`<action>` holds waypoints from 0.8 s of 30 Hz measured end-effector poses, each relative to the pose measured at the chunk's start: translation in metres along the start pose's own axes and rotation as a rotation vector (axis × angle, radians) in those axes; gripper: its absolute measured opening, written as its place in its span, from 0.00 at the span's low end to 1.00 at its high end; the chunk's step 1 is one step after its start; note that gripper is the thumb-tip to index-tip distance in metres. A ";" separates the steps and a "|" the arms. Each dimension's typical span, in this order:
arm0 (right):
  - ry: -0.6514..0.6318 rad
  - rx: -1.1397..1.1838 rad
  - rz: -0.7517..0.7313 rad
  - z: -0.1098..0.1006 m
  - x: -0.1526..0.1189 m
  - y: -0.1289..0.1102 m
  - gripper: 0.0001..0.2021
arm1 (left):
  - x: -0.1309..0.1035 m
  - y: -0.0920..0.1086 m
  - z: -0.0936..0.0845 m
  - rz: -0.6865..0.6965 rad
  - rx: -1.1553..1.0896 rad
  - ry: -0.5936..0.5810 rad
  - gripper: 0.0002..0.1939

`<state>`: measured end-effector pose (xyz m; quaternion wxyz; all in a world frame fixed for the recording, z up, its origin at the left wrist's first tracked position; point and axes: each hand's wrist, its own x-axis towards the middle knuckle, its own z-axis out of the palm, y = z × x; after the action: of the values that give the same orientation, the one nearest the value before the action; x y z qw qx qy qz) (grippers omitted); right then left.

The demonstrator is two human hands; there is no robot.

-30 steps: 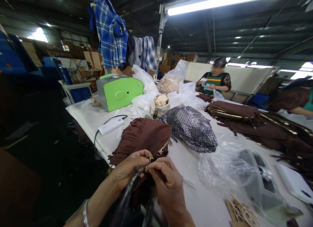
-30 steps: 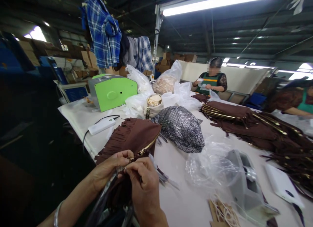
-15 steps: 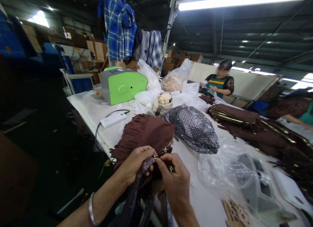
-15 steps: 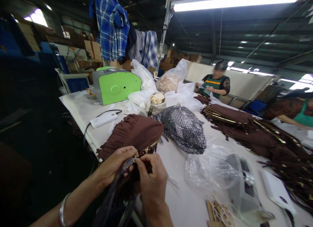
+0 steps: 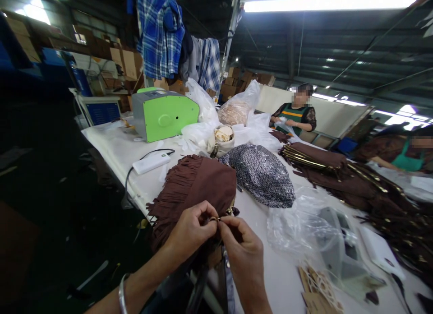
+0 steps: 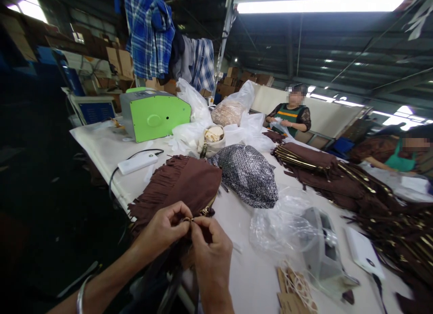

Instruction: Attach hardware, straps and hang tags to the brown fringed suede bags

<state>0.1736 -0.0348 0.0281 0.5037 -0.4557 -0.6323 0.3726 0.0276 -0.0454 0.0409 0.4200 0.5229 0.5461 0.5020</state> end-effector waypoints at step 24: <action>-0.003 -0.175 -0.081 -0.013 -0.005 0.005 0.04 | -0.007 0.005 0.000 0.074 0.244 -0.049 0.12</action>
<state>0.1879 -0.0375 0.0250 0.4754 -0.4715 -0.6812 0.2960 0.0288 -0.0523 0.0452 0.3474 0.6021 0.5730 0.4340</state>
